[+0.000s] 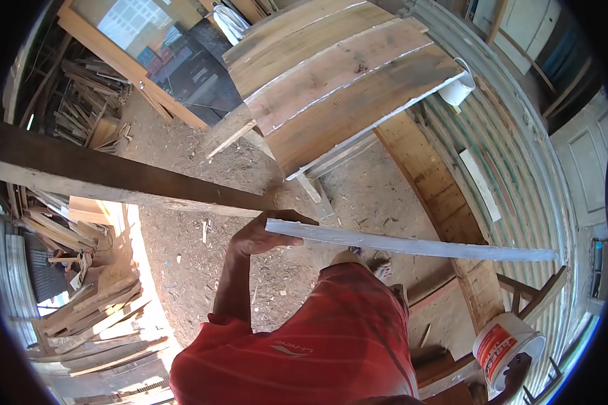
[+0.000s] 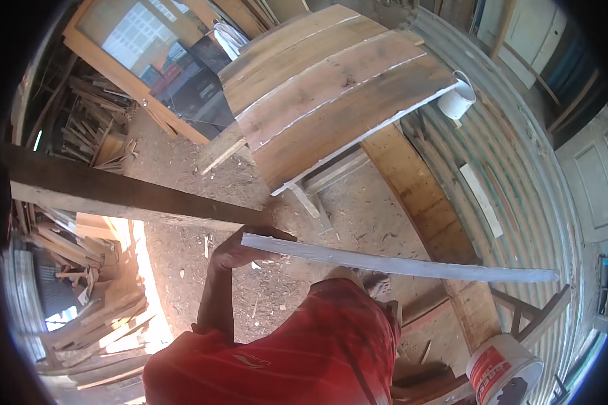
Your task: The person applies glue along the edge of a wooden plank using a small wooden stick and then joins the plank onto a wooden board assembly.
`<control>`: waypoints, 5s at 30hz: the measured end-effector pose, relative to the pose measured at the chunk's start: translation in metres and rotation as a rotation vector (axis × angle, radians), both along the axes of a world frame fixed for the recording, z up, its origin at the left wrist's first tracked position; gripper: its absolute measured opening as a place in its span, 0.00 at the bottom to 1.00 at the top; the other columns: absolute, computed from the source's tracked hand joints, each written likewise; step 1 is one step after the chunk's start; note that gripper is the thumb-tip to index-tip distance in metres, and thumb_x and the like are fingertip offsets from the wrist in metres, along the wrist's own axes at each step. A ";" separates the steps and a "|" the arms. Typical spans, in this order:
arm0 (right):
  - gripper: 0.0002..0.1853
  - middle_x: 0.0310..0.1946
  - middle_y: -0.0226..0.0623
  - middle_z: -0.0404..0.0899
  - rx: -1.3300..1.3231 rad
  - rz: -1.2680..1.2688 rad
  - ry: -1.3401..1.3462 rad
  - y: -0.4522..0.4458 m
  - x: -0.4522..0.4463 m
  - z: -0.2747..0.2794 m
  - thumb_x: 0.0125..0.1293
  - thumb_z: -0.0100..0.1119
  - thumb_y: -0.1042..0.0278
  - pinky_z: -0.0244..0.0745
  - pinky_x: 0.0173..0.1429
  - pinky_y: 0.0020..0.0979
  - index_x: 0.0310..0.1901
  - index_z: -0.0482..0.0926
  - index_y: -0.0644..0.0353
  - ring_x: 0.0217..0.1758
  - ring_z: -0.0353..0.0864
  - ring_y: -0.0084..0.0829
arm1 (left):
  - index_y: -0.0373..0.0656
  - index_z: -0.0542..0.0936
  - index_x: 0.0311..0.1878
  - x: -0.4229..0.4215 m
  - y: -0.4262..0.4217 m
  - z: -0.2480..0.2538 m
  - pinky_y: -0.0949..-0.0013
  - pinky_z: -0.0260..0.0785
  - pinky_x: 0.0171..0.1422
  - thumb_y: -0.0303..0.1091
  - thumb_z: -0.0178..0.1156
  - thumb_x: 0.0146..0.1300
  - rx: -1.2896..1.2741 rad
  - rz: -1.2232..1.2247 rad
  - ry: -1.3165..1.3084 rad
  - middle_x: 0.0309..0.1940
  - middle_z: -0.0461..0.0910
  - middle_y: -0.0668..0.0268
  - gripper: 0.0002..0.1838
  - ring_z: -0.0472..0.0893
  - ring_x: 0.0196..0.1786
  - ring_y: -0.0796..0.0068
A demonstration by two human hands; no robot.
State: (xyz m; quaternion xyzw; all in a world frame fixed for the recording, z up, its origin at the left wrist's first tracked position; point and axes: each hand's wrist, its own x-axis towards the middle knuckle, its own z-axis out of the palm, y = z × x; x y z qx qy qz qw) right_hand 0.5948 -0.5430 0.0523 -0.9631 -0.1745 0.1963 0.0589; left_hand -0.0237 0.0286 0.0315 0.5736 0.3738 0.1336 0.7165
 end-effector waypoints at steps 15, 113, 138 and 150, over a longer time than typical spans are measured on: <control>0.14 0.37 0.39 0.85 -0.013 -0.006 0.261 0.075 -0.040 0.059 0.75 0.58 0.65 0.78 0.41 0.31 0.51 0.84 0.67 0.36 0.83 0.27 | 0.39 0.83 0.61 -0.038 -0.002 -0.030 0.67 0.77 0.58 0.26 0.74 0.63 0.147 -0.005 0.216 0.51 0.87 0.67 0.23 0.84 0.52 0.74; 0.14 0.52 0.49 0.85 0.440 -0.066 -0.692 0.245 -0.074 0.001 0.75 0.59 0.70 0.81 0.51 0.45 0.58 0.83 0.57 0.49 0.87 0.53 | 0.34 0.83 0.58 -0.004 0.005 -0.009 0.68 0.71 0.52 0.32 0.75 0.60 0.387 0.007 0.268 0.47 0.84 0.63 0.24 0.80 0.48 0.72; 0.14 0.53 0.44 0.85 0.486 0.017 -0.693 0.254 -0.067 0.001 0.75 0.58 0.70 0.81 0.52 0.43 0.60 0.83 0.54 0.51 0.88 0.49 | 0.34 0.83 0.57 0.003 0.002 -0.002 0.68 0.70 0.56 0.28 0.75 0.60 0.339 0.039 0.226 0.47 0.83 0.63 0.22 0.79 0.50 0.72; 0.14 0.44 0.47 0.87 0.611 0.200 -0.356 0.264 -0.096 0.044 0.73 0.60 0.71 0.80 0.47 0.39 0.58 0.84 0.60 0.42 0.89 0.41 | 0.35 0.83 0.57 -0.002 0.002 -0.009 0.71 0.70 0.52 0.29 0.76 0.59 0.360 0.086 0.269 0.47 0.83 0.66 0.23 0.78 0.48 0.75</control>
